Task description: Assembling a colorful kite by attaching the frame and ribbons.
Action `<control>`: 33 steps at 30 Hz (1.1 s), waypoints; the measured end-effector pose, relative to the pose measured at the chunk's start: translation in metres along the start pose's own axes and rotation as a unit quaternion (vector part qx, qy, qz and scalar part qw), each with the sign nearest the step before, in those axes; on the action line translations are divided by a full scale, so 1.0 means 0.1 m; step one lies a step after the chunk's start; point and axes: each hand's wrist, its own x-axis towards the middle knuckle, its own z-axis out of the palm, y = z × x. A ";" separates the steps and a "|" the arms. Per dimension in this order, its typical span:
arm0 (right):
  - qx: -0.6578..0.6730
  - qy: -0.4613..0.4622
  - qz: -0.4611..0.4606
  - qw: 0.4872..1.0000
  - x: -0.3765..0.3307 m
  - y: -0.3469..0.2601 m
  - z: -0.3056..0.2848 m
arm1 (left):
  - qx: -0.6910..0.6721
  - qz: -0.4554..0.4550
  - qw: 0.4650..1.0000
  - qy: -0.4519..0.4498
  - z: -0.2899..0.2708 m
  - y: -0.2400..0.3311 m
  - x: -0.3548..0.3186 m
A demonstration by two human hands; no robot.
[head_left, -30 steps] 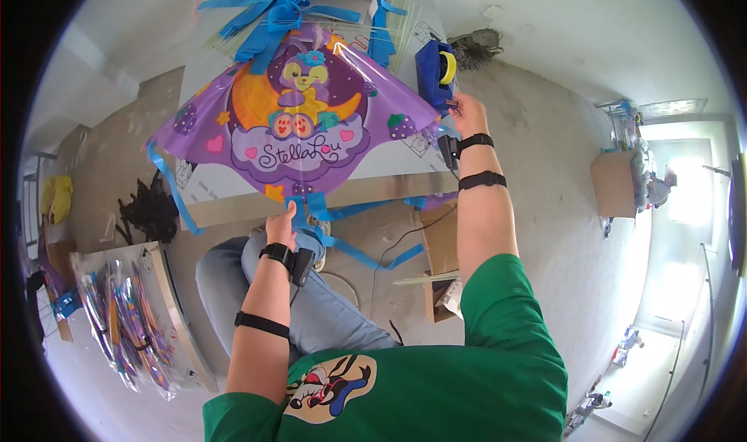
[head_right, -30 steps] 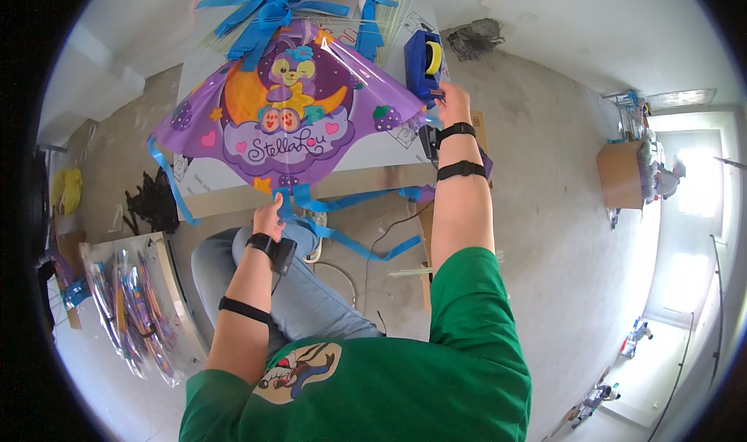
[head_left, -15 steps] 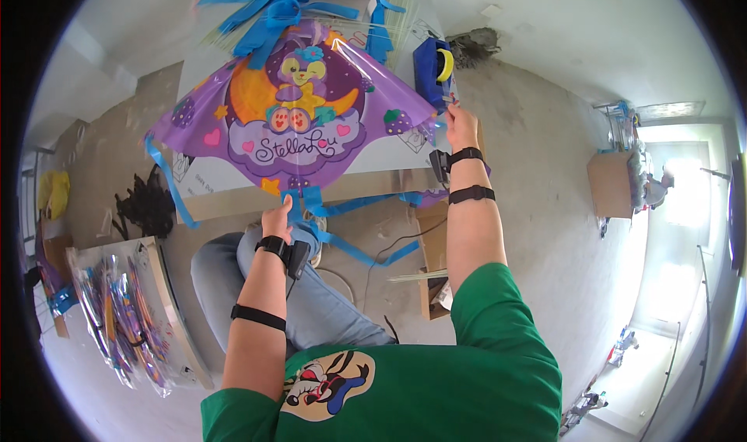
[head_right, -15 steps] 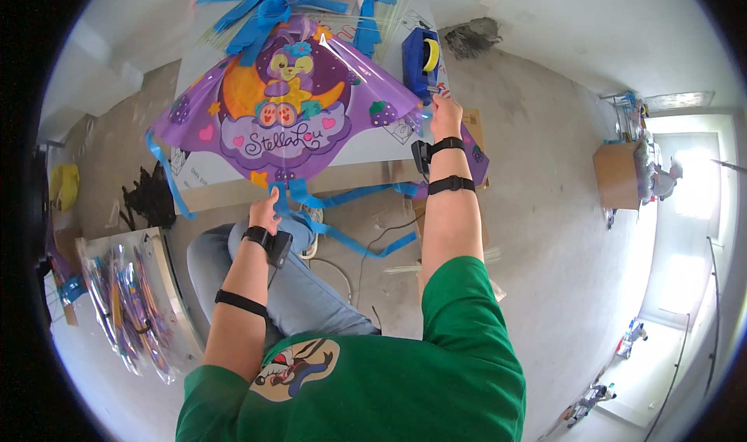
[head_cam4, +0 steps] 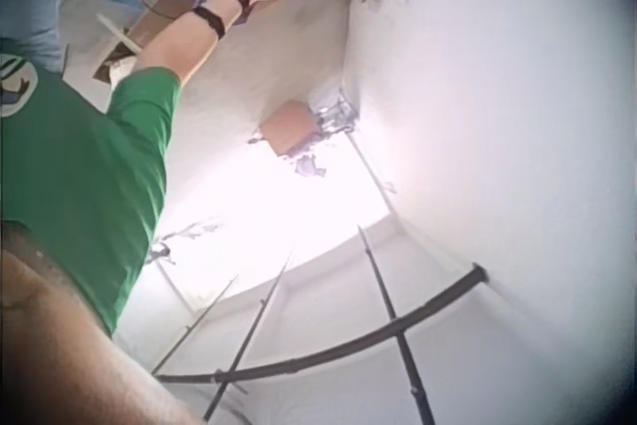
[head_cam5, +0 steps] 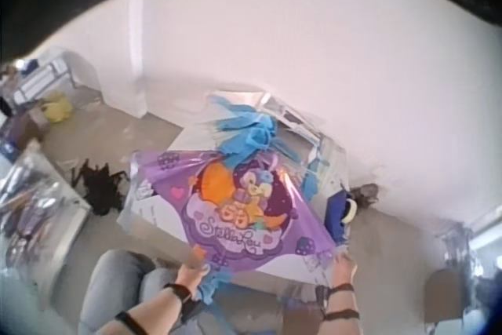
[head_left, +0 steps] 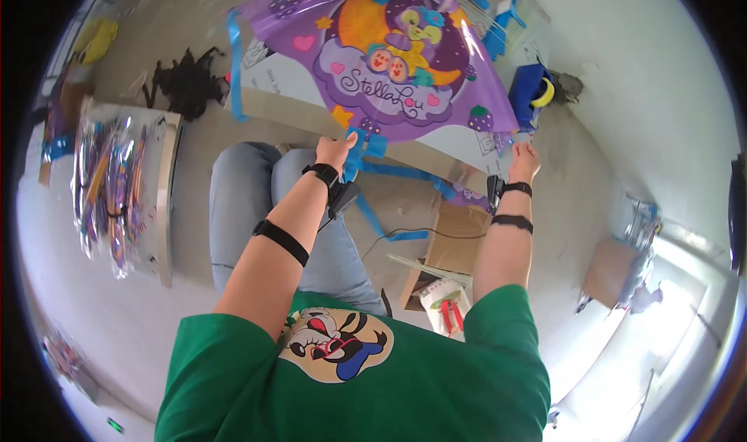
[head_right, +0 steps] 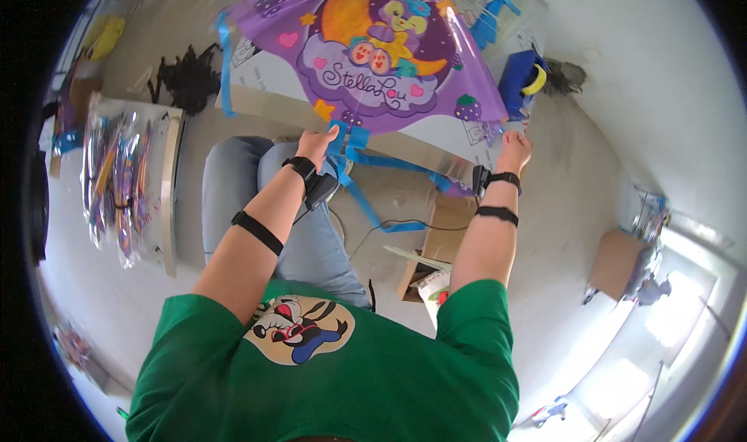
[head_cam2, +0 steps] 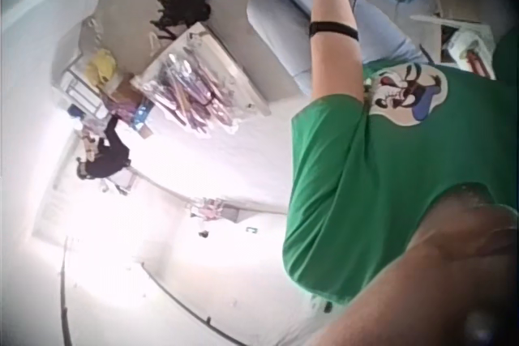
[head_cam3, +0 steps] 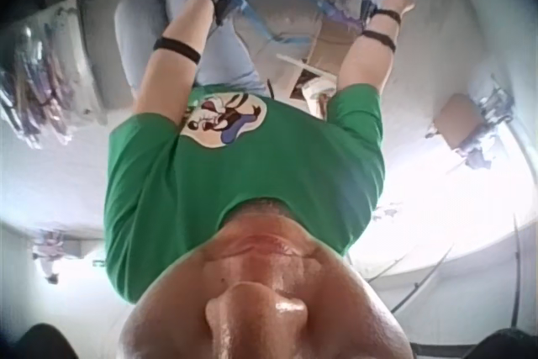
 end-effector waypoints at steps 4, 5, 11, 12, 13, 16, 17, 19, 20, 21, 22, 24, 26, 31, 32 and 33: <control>-0.221 -0.226 -0.078 0.946 -0.61 -0.34 0.56 | 0.002 -0.013 1.000 -0.010 -0.02 0.04 -0.04; -0.271 -0.303 -0.097 0.908 -0.80 -0.42 0.79 | -0.003 -0.018 1.000 -0.005 -0.05 0.01 -0.02; -0.387 -0.636 -0.137 0.653 -1.75 -0.50 1.83 | 0.019 0.051 0.998 -0.013 -0.04 -0.02 -0.02; -0.380 -0.675 -0.118 0.621 -1.81 -0.45 1.97 | 0.015 0.048 0.999 -0.010 -0.02 0.00 -0.05; -0.383 -0.678 -0.117 0.616 -1.89 -0.43 2.10 | 0.026 0.039 0.999 0.001 0.00 0.03 -0.07; -0.395 -0.758 -0.128 0.503 -2.09 -0.36 2.46 | 0.032 0.032 0.999 0.009 0.01 0.05 -0.09; -0.417 -0.777 -0.161 0.444 -2.13 -0.31 2.56 | 0.034 0.037 0.999 0.004 0.00 0.04 -0.07; -0.432 -0.797 -0.195 0.374 -2.29 -0.26 2.74 | 0.020 0.049 0.999 0.007 -0.03 -0.08 0.03; -0.449 -0.803 -0.213 0.330 -2.38 -0.26 2.81 | 0.012 0.064 0.998 0.003 -0.05 -0.14 0.07; -0.468 -0.803 -0.228 0.290 -2.39 -0.24 2.82 | 0.010 0.061 0.998 0.003 -0.03 -0.12 0.05; -0.469 -0.804 -0.226 0.287 -2.38 -0.21 2.83 | 0.008 0.071 0.997 -0.004 -0.01 -0.11 0.03; -0.479 -0.800 -0.250 0.261 -2.39 -0.15 2.84 | 0.003 0.078 0.997 -0.011 0.01 -0.09 0.01; -0.472 -0.798 -0.279 0.252 -2.40 -0.12 2.84 | -0.007 0.091 0.996 -0.021 0.02 -0.07 -0.01; -0.477 -0.775 -0.339 0.238 -2.41 -0.05 2.85 | -0.025 0.124 0.992 0.024 0.03 -0.10 0.01; -0.476 -0.775 -0.337 0.244 -2.42 -0.05 2.85 | -0.018 0.125 0.992 0.030 0.02 -0.11 0.02; -0.476 -0.774 -0.334 0.250 -2.42 -0.06 2.84 | -0.019 0.123 0.992 0.028 0.03 -0.09 0.00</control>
